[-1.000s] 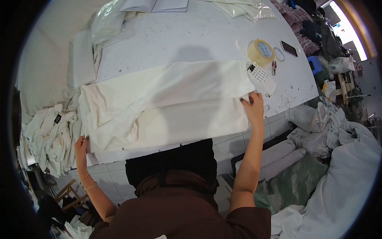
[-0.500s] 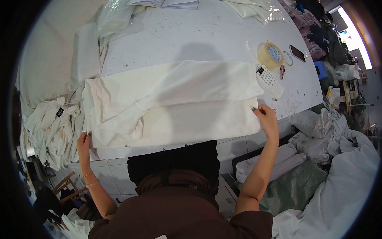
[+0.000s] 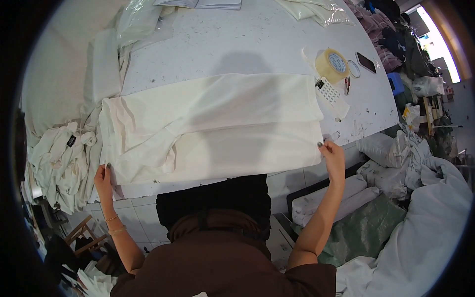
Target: The recorder inspects white t-shirts for defects, trims loose threads using scissors, and folds the shirts on a workbench.
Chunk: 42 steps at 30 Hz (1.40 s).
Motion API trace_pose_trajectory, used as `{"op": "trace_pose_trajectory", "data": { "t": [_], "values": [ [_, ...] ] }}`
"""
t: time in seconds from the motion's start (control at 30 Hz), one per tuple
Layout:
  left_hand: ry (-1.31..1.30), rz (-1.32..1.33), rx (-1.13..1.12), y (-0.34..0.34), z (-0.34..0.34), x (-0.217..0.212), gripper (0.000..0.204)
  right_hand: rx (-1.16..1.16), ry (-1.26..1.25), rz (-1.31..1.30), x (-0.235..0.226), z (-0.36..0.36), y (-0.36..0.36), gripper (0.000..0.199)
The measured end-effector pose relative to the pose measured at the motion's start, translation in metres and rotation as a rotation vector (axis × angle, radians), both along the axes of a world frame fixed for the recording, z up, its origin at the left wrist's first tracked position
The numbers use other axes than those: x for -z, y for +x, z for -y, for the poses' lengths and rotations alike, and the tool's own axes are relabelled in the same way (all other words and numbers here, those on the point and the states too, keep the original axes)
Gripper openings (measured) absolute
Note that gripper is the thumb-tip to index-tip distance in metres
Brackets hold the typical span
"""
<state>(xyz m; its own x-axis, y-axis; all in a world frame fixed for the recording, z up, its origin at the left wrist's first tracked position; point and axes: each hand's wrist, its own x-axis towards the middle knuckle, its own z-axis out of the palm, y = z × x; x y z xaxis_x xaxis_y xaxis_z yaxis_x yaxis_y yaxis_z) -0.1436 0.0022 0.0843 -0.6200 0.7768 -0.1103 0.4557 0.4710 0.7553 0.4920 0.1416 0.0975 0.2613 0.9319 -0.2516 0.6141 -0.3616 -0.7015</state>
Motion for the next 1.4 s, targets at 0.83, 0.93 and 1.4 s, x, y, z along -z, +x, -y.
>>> {"op": "trace_pose_trajectory", "data": {
  "t": [0.83, 0.93, 1.4],
  "values": [
    [0.096, -0.120, 0.002, 0.019, -0.029, 0.002, 0.015, 0.114, 0.254, -0.044, 0.036, -0.060, 0.018, 0.023],
    [0.107, -0.248, 0.016, 0.020, -0.026, 0.008, 0.014, 0.108, 0.292, 0.227, 0.038, -0.048, 0.006, 0.020],
    [-0.305, -0.372, 0.056, 0.026, -0.019, -0.025, 0.010, 0.068, 0.585, 0.535, 0.044, -0.043, -0.016, 0.010]
  ]
}}
